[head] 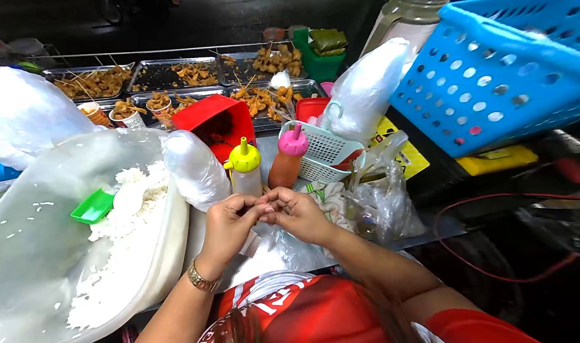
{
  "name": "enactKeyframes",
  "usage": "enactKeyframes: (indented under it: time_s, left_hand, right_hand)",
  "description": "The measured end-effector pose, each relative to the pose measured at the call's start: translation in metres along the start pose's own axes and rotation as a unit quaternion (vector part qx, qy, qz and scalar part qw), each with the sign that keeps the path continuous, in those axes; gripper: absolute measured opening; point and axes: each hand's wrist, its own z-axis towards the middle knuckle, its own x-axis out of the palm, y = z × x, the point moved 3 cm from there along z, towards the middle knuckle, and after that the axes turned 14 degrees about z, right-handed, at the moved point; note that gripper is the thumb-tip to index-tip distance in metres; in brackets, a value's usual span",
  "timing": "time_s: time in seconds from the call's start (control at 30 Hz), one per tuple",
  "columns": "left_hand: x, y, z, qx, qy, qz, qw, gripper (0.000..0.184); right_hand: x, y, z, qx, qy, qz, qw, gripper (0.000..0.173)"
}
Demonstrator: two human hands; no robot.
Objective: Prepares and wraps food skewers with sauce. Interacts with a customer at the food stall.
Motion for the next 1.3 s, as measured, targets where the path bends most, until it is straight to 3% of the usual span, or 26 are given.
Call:
enactKeyframes:
  time_s: [0.07,0.2,0.27,0.37,0.47,0.63,0.7,0.8,0.87,0.97,1.07,1.17,1.3]
  left_hand:
    - [-0.001,0.000,-0.001,0.026,-0.003,0.034,0.999,0.011]
    - [0.000,0.000,-0.004,0.032,-0.084,0.107,0.990,0.022]
    - [0.000,0.002,-0.002,-0.004,-0.068,0.012,0.998,0.018]
    - [0.008,0.004,-0.003,-0.042,0.011,-0.165,0.985,0.039]
    - [0.015,0.001,-0.006,-0.043,-0.048,-0.251,0.966,0.009]
    - [-0.028,-0.022,0.005,-0.005,-0.092,-0.381,0.920,0.016]
    - [-0.046,-0.031,0.005,0.014,-0.096,-0.412,0.906,0.021]
    - [-0.043,-0.035,0.001,0.005,-0.081,-0.339,0.937,0.033]
    - [-0.027,-0.029,-0.002,0.008,-0.013,-0.311,0.950,0.043]
    - [-0.008,-0.018,-0.002,0.010,0.012,-0.301,0.954,0.020]
    - [-0.003,-0.006,-0.001,-0.040,-0.038,-0.185,0.981,0.021]
    - [-0.007,0.005,-0.002,-0.100,-0.063,-0.144,0.982,0.015]
    - [-0.012,0.013,0.000,-0.095,-0.082,-0.126,0.984,0.007]
  right_hand:
    - [-0.004,-0.001,0.001,0.003,-0.014,-0.021,1.000,0.019]
    - [-0.001,-0.002,-0.001,-0.012,0.001,-0.022,1.000,0.016]
    - [-0.001,-0.001,-0.002,-0.034,-0.010,-0.012,0.999,0.015]
    - [-0.002,0.000,-0.001,-0.058,-0.041,0.011,0.997,0.014]
    - [0.003,-0.002,-0.003,-0.086,-0.038,0.020,0.995,0.013]
    - [-0.003,-0.025,-0.017,-0.056,0.044,-0.087,0.994,0.020]
    - [-0.024,-0.030,-0.015,-0.004,-0.040,-0.142,0.989,0.022]
    - [-0.054,-0.037,0.000,-0.016,-0.274,-0.132,0.952,0.043]
    - [-0.058,-0.044,0.012,-0.026,-0.327,-0.131,0.936,0.067]
    - [-0.049,-0.063,0.032,-0.027,-0.333,-0.184,0.924,0.088]
    - [-0.049,-0.072,0.043,-0.023,-0.319,-0.200,0.926,0.090]
    - [-0.050,-0.069,0.037,-0.103,-0.320,-0.183,0.924,0.080]
    - [-0.049,-0.035,0.013,-0.253,-0.309,-0.207,0.893,0.077]
